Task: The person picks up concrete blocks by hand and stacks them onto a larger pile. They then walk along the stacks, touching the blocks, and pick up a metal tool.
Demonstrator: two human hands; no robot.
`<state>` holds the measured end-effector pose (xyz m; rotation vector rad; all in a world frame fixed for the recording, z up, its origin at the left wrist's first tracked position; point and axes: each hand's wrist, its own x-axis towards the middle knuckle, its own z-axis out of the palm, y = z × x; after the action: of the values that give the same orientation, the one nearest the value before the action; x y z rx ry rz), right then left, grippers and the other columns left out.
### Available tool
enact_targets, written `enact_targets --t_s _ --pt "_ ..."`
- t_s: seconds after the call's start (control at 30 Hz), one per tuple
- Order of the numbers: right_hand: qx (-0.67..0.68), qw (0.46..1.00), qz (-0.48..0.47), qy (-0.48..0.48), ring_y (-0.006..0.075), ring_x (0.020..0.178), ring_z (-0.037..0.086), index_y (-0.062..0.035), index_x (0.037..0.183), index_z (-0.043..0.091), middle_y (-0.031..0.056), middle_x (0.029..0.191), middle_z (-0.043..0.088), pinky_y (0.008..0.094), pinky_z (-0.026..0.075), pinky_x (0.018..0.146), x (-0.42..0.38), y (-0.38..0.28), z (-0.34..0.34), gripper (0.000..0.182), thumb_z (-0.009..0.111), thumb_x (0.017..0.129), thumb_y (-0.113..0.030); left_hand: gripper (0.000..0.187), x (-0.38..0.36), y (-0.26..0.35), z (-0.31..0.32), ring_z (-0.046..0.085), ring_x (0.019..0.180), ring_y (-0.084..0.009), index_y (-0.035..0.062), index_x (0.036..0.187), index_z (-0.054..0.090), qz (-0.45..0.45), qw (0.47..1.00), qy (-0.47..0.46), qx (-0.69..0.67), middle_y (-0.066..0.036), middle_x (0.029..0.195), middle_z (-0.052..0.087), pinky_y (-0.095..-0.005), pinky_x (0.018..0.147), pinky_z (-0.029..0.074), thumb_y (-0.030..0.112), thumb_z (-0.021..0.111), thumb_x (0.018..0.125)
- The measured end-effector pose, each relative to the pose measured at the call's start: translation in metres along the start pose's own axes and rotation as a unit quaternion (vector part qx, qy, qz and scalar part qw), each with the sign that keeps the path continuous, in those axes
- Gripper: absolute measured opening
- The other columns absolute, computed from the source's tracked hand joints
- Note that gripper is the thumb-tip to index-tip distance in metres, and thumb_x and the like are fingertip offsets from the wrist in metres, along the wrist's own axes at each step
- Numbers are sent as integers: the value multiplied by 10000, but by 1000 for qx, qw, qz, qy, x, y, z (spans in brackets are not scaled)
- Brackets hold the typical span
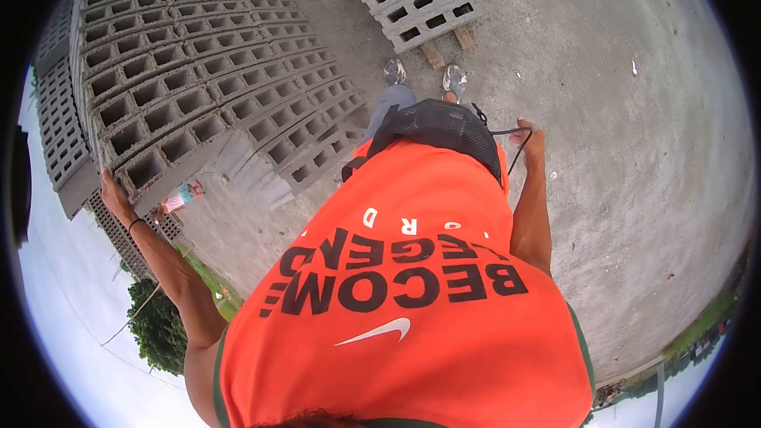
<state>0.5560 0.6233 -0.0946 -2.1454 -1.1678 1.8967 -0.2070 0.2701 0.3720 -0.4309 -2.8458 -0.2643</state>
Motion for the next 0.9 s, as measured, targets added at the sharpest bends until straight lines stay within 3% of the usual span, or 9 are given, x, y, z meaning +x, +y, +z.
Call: enact_targets --t_s 0.1,0.17,0.37,0.4,0.43,0.6,0.73,0.9 --pt "-9 999 -32 14 230 769 664 60 1179 611 174 936 699 336 465 599 -1 -21 2 594 617 879 -453 670 5 -7 0 566 1189 -319 -35 1288 566 -23 1000 -3 2 -217 1275 604 -372 1008 400 534 422 964" --pt "-19 999 -41 9 226 772 661 46 1188 610 177 939 702 323 437 587 -4 -31 8 604 591 883 -476 672 1 -6 0 564 1196 -335 -35 1277 574 27 999 22 -15 -233 1266 603 -376 1004 406 538 407 968" --pt "-20 1000 -20 0 207 658 636 32 1181 613 159 922 701 327 417 527 10 -4 3 563 627 880 -443 675 -8 14 -3 551 1192 -396 -22 1268 581 2 999 30 -37 -271 1238 600 -408 999 401 551 412 954" --pt "-2 999 -51 8 206 614 627 19 1070 643 144 858 700 337 420 508 22 17 2 484 636 883 -427 673 -6 9 -3 550 1192 -398 -20 1264 584 -12 999 35 -29 -272 1236 600 -409 999 401 552 417 951" --pt "-15 1000 -25 4 211 588 632 13 1043 654 133 806 697 339 436 508 23 19 2 451 632 891 -411 671 -6 10 -3 549 1192 -401 -19 1260 588 -28 999 37 -22 -273 1234 600 -410 999 400 552 422 948" --pt "43 999 -12 10 240 585 648 49 1045 642 163 781 671 325 503 504 13 31 6 399 632 891 -318 631 -8 14 -5 576 1036 -491 31 1127 677 -27 997 62 32 -305 1059 636 -503 893 443 567 405 936" --pt "43 999 -22 -4 252 573 646 53 1060 641 175 781 670 353 498 499 13 36 9 406 623 880 -310 639 -8 10 -4 576 1026 -493 18 1091 680 13 996 87 8 -315 1050 628 -520 878 442 571 398 938" --pt "47 998 -38 -17 265 569 647 59 1076 630 187 793 675 366 495 490 26 36 7 403 612 875 -289 638 -6 2 -2 577 1017 -489 20 1067 679 -1 996 91 11 -309 1047 631 -517 889 439 579 401 934"
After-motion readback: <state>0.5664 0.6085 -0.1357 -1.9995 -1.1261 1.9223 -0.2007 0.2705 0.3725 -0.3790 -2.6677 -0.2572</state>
